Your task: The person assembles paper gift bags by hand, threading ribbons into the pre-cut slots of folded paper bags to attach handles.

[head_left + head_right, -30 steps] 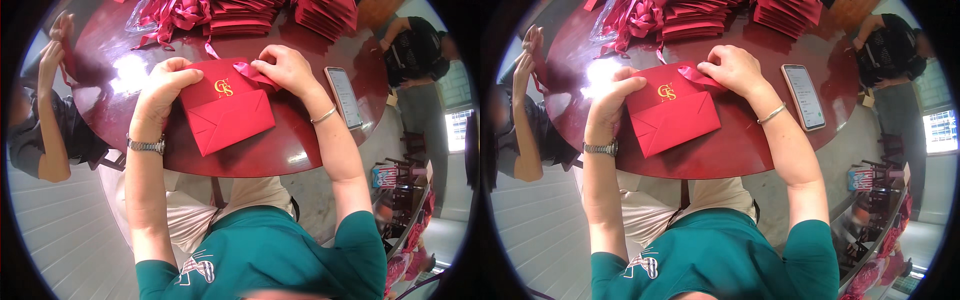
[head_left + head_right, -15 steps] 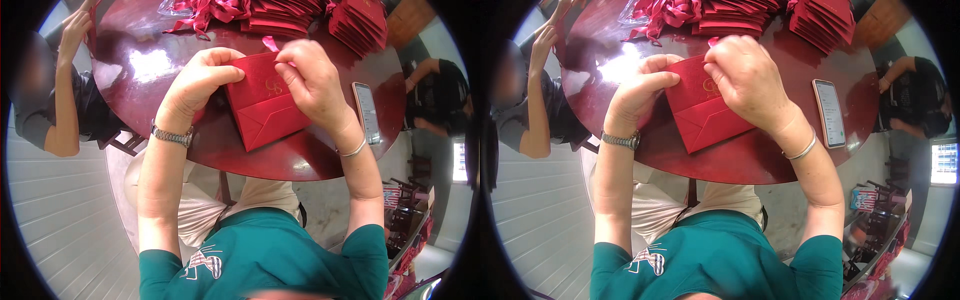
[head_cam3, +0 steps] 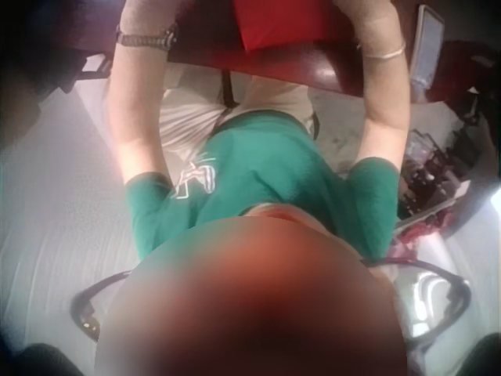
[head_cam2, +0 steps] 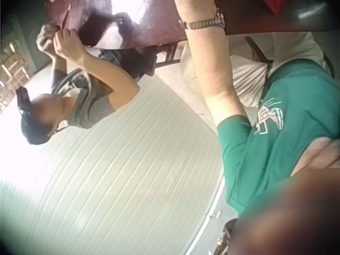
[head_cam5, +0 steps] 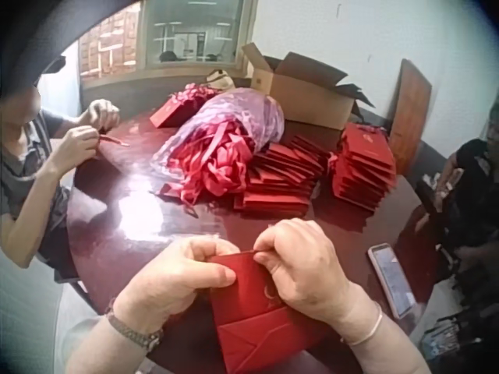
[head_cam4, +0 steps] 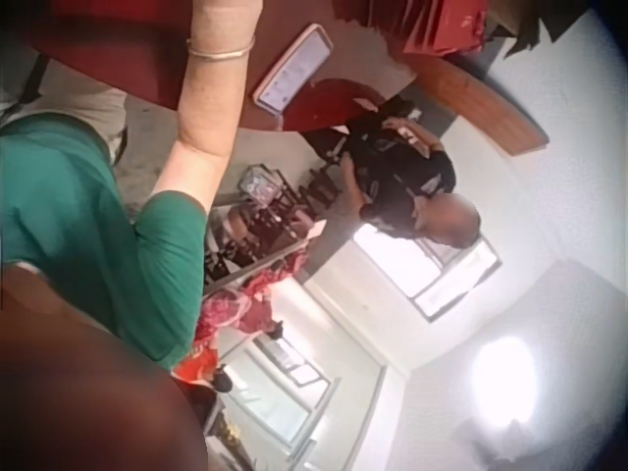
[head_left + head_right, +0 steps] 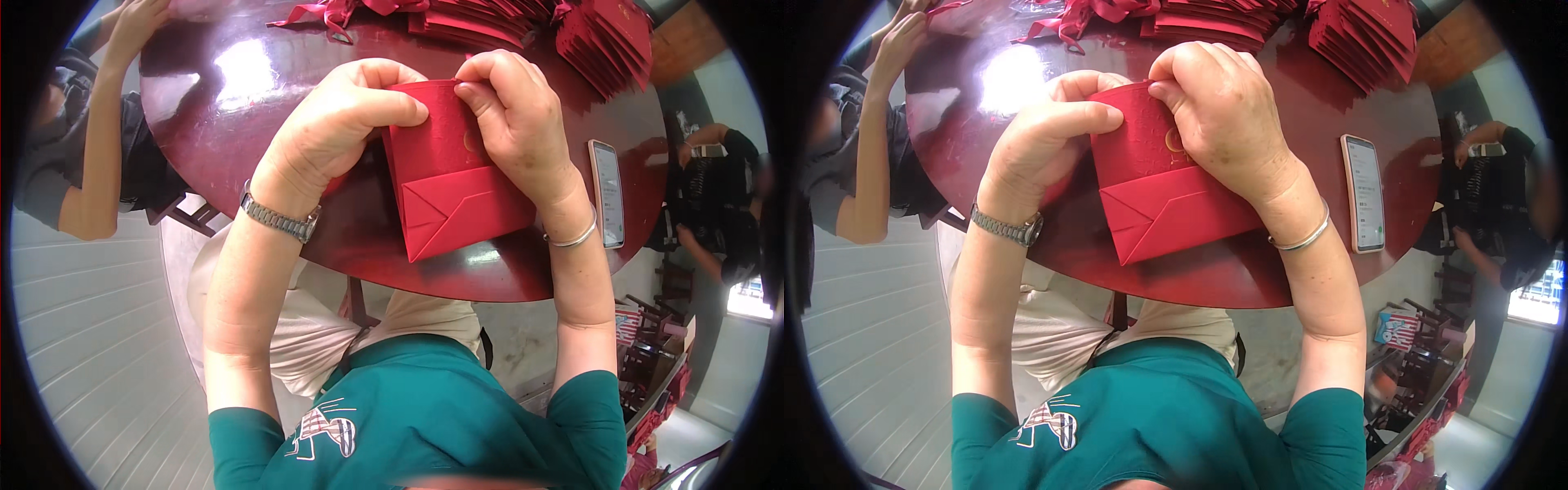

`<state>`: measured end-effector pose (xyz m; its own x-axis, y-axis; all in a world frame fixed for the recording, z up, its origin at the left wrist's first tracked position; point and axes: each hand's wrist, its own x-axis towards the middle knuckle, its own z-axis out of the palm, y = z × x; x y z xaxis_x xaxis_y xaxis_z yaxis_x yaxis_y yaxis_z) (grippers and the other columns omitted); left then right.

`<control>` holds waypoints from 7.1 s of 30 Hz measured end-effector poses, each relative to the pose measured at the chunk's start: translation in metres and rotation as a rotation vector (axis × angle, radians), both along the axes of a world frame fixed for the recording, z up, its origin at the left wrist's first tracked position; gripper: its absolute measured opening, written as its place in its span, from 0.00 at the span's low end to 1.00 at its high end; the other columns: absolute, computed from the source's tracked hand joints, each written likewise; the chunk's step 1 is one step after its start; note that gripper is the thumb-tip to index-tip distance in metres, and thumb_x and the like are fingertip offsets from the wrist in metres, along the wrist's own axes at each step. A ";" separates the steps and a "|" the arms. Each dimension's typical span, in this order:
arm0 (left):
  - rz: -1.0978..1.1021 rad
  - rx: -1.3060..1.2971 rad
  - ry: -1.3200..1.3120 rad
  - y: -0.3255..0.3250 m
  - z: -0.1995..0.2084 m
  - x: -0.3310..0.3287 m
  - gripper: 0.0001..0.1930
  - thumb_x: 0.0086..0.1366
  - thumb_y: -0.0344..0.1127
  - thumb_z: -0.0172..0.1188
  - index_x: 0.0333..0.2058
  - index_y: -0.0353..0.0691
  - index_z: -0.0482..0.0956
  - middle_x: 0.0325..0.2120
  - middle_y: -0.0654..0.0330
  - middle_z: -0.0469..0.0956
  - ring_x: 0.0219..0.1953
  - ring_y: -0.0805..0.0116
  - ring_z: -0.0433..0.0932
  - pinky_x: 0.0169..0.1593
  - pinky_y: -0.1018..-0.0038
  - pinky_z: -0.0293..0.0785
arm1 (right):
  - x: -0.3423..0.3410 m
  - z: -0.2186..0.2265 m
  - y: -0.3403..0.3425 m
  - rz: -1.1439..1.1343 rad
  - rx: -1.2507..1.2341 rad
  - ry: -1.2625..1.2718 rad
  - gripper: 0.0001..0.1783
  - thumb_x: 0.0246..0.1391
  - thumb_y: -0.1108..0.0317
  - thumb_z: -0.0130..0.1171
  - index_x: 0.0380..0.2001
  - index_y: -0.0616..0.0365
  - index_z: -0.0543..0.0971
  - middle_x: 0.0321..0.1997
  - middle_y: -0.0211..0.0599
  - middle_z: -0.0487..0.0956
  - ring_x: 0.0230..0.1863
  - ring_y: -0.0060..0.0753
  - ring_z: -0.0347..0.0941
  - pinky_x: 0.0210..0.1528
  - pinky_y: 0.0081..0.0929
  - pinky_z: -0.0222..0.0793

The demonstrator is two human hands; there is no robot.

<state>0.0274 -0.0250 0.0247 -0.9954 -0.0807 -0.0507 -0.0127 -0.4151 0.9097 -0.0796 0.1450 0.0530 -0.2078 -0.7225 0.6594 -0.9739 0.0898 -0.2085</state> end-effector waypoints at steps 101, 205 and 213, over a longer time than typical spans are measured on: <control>-0.143 -0.276 0.102 0.007 0.003 0.009 0.07 0.60 0.26 0.59 0.36 0.31 0.79 0.30 0.67 0.78 0.32 0.82 0.71 0.36 0.84 0.67 | 0.030 0.025 0.026 0.140 0.196 -0.511 0.09 0.49 0.67 0.60 0.30 0.61 0.74 0.28 0.45 0.78 0.32 0.47 0.77 0.35 0.38 0.70; 0.470 -1.358 -0.044 -0.001 -0.018 -0.028 0.08 0.56 0.31 0.56 0.33 0.38 0.82 0.30 0.50 0.81 0.36 0.53 0.80 0.42 0.65 0.76 | 0.000 -0.036 0.010 -0.135 0.254 0.352 0.05 0.43 0.66 0.64 0.25 0.51 0.78 0.26 0.25 0.76 0.31 0.30 0.72 0.34 0.29 0.64; 0.405 -1.530 -0.275 0.009 -0.006 -0.031 0.10 0.52 0.33 0.53 0.30 0.38 0.82 0.30 0.48 0.81 0.38 0.49 0.80 0.43 0.60 0.76 | -0.002 -0.038 0.010 -0.237 0.121 0.509 0.06 0.38 0.71 0.61 0.24 0.51 0.78 0.24 0.25 0.76 0.30 0.30 0.72 0.35 0.29 0.66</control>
